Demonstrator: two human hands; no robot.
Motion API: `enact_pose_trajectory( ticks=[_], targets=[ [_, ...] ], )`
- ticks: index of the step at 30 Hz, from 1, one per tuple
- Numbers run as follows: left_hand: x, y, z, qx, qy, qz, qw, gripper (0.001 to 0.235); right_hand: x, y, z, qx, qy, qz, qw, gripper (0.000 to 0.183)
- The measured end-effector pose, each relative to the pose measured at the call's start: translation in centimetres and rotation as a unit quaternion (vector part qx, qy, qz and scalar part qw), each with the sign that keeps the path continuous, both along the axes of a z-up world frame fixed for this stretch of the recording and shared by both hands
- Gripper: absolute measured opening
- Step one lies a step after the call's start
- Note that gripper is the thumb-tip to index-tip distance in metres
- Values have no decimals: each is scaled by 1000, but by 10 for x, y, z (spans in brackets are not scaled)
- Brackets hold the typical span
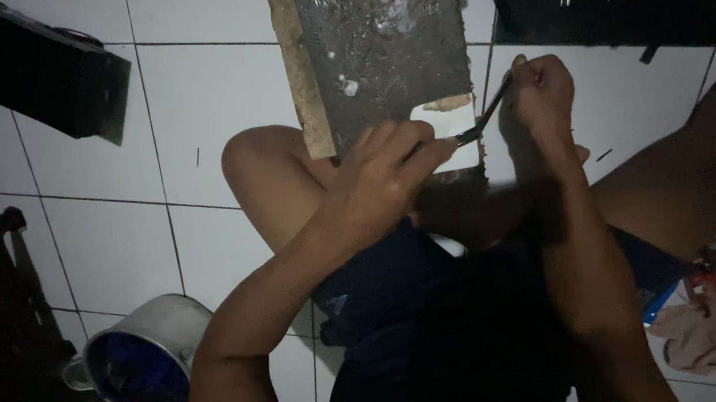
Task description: The person sits on the floor and repeatedly applies strips of black tape to a rectangular wooden block. They use a small metal tool to smooth and press the tape onto the surface, working on different sections of the block.
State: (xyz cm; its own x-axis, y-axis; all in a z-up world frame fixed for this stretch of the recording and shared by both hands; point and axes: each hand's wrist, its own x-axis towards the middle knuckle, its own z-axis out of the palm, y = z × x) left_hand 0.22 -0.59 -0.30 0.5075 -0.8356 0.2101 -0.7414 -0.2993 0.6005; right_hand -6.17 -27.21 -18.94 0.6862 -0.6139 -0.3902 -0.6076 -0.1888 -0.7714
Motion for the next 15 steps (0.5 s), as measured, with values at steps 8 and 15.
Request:
enact_pose_trajectory(
  ticks=[8, 15],
  targets=[
    [-3, -8, 0, 5, -37, 11, 999, 32, 11, 2, 1, 9, 60, -47, 997, 25],
    [-3, -6, 5, 31, -78, 5, 996, 44, 13, 21, 33, 58, 70, -117, 989, 25]
  ],
)
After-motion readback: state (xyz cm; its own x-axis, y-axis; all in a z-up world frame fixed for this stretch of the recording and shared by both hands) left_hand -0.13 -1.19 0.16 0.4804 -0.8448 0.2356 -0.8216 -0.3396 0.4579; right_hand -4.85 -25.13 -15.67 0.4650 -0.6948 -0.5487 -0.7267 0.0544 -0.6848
